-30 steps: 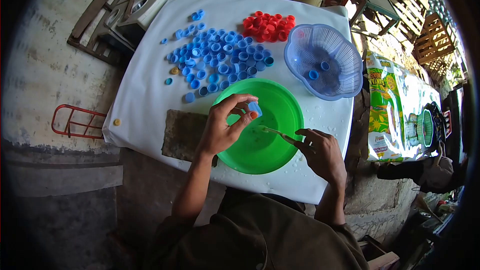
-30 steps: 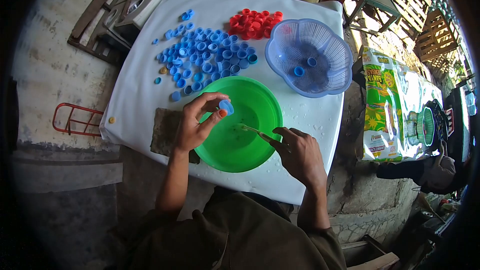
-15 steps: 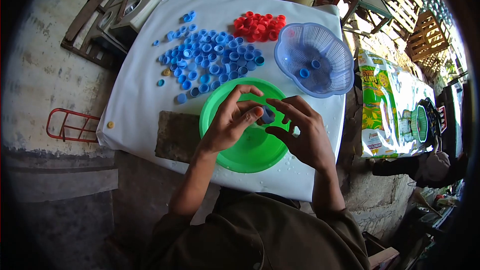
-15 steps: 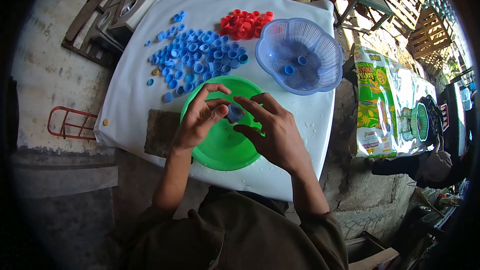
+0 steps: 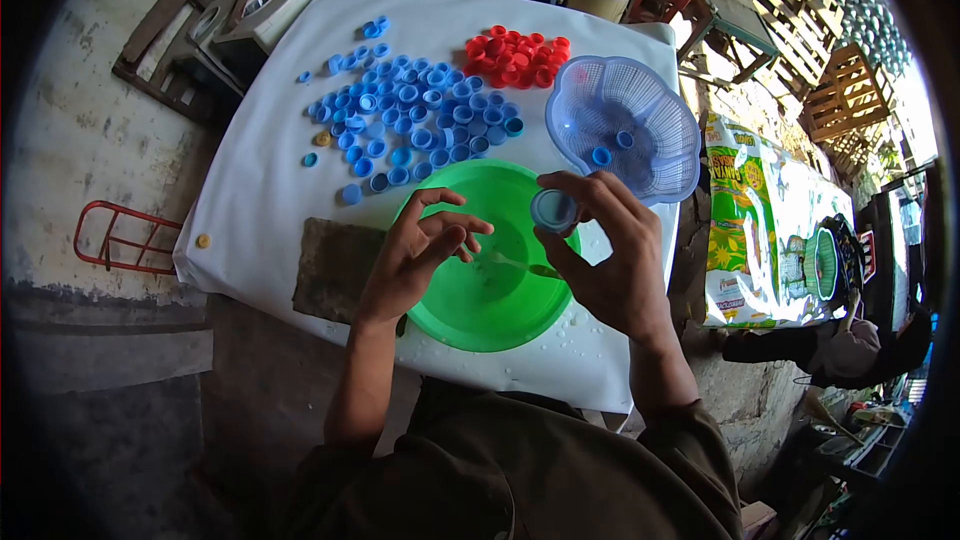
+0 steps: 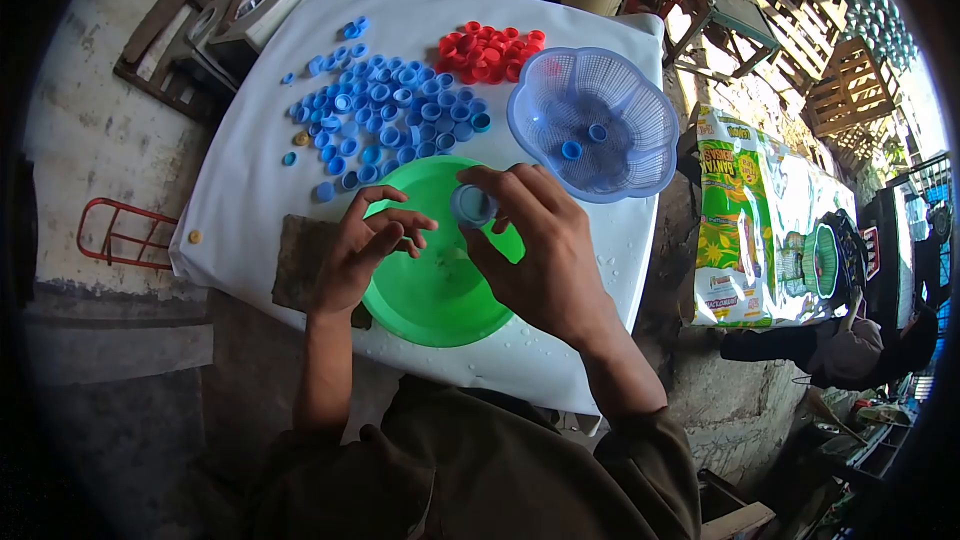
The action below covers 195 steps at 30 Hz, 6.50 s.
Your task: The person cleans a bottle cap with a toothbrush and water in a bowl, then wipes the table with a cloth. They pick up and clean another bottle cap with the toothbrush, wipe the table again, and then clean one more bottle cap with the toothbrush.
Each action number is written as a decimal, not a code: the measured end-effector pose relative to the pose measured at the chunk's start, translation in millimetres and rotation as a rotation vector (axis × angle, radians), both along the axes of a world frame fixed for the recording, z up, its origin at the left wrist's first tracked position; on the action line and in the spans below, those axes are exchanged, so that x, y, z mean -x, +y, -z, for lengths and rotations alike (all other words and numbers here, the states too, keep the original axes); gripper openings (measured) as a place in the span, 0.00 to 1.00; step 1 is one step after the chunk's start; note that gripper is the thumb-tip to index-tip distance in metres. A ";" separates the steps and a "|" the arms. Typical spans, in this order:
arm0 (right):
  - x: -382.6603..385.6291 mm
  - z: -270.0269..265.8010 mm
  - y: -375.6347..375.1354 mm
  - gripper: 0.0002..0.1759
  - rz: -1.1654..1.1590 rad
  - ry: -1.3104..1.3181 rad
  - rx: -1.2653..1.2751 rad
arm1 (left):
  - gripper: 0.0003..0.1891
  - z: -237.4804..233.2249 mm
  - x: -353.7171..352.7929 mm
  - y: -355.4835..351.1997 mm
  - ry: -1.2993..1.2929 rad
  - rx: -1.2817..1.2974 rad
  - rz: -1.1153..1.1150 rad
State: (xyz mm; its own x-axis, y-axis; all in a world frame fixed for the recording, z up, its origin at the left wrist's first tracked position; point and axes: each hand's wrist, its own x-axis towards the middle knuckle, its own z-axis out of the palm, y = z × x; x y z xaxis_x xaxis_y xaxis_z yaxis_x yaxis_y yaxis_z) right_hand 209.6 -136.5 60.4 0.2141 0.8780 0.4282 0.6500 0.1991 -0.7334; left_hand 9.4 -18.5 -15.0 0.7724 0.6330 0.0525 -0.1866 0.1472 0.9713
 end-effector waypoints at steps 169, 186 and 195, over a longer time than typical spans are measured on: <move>365.1 149.5 -3.9 0.25 -0.794 0.120 0.381 | 0.35 84.3 391.3 -184.3 0.384 0.111 -0.885; 409.0 125.2 -19.1 0.12 -0.668 0.420 0.718 | 0.25 96.5 478.7 -175.6 0.691 -0.433 -0.640; 414.7 138.3 -16.1 0.22 -0.736 0.658 0.569 | 0.18 80.9 459.5 -181.8 0.220 -0.049 -0.734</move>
